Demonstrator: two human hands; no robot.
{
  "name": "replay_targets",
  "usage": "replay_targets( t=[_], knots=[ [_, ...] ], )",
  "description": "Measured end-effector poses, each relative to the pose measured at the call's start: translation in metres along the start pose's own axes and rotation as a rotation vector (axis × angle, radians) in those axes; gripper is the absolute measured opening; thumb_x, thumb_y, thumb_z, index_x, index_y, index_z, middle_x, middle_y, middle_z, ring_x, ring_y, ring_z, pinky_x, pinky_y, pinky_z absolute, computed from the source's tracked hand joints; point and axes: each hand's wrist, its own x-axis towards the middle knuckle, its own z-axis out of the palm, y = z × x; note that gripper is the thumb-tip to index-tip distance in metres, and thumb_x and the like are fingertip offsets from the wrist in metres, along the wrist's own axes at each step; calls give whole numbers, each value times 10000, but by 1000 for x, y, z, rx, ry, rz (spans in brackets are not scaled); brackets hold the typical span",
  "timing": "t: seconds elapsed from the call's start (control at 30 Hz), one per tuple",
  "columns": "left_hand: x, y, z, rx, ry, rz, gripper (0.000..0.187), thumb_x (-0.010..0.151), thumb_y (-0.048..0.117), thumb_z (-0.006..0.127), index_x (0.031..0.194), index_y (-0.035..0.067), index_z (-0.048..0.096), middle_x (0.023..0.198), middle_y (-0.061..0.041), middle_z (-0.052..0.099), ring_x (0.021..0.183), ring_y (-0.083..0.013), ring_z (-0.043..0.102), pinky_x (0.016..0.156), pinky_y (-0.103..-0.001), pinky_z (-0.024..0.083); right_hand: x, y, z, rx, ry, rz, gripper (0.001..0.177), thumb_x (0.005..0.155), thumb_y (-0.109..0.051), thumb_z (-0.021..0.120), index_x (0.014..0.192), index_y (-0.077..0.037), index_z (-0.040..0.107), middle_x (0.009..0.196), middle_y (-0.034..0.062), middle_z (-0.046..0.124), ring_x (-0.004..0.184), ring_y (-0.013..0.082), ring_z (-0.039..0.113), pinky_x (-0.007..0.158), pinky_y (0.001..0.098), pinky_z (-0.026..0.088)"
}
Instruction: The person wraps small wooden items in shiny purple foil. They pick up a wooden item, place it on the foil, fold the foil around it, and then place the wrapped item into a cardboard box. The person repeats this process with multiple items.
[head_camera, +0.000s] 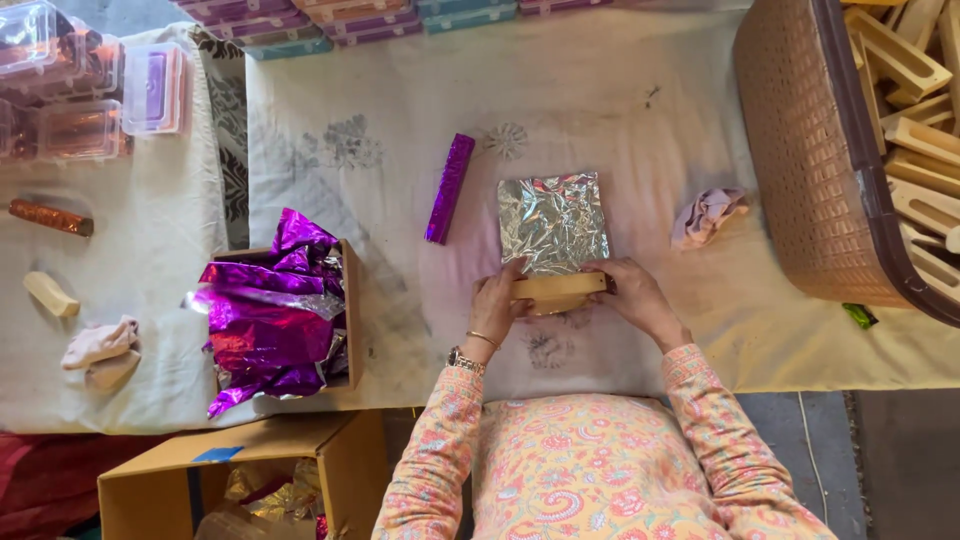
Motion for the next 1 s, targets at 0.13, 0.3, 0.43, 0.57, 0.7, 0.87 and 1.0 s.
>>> replay_targets(
  t=[0.13,0.3,0.43,0.57,0.7,0.87,1.0],
  knots=[
    [4,-1,-3,-49,-46,-28,748,747,172,868,1397,160,497,1105,-27,737,1065,-251,678,974,-435,421,1,10,-3,174,-71,140,502,729,-87,826,1217,-118,710,1078,76,724,976,224,719,860,351,586],
    [6,-22,16,-108,-28,-26,663,824,257,828,1331,91,435,1148,-65,719,1074,-283,693,957,-428,410,2,17,-7,64,-92,134,465,795,-218,834,1237,-115,732,1001,79,692,909,223,680,830,360,547],
    [15,-9,2,-129,-126,-109,550,823,288,803,1262,127,514,1155,-33,724,1100,-248,692,992,-436,382,2,7,-12,80,-29,100,471,806,-250,812,1249,-111,732,1046,96,628,870,221,662,811,357,543],
    [17,7,-10,103,-28,-70,373,840,345,801,1166,199,694,1211,-16,650,1162,-257,564,959,-444,381,3,4,-13,85,-58,195,456,882,-299,766,1297,-120,706,1026,86,633,877,199,670,826,353,553],
    [12,5,-5,92,76,20,403,838,375,801,1187,191,720,1234,-10,646,1176,-243,574,959,-437,399,1,2,-9,148,34,122,387,903,-314,721,1232,-110,705,1193,82,605,968,196,687,853,351,562],
    [13,15,-7,108,93,22,498,788,380,828,1225,185,693,1231,-16,661,1155,-252,605,956,-430,418,2,9,-3,-164,108,-27,422,880,-312,767,1252,-116,721,1228,110,620,1168,307,566,995,419,490],
    [14,12,-4,91,96,0,488,811,337,819,1257,194,681,1258,-9,675,1155,-243,633,953,-415,433,5,-7,-1,-231,130,-105,678,728,-441,848,1298,-124,659,1241,92,626,1205,320,543,1021,451,454]
  ],
)
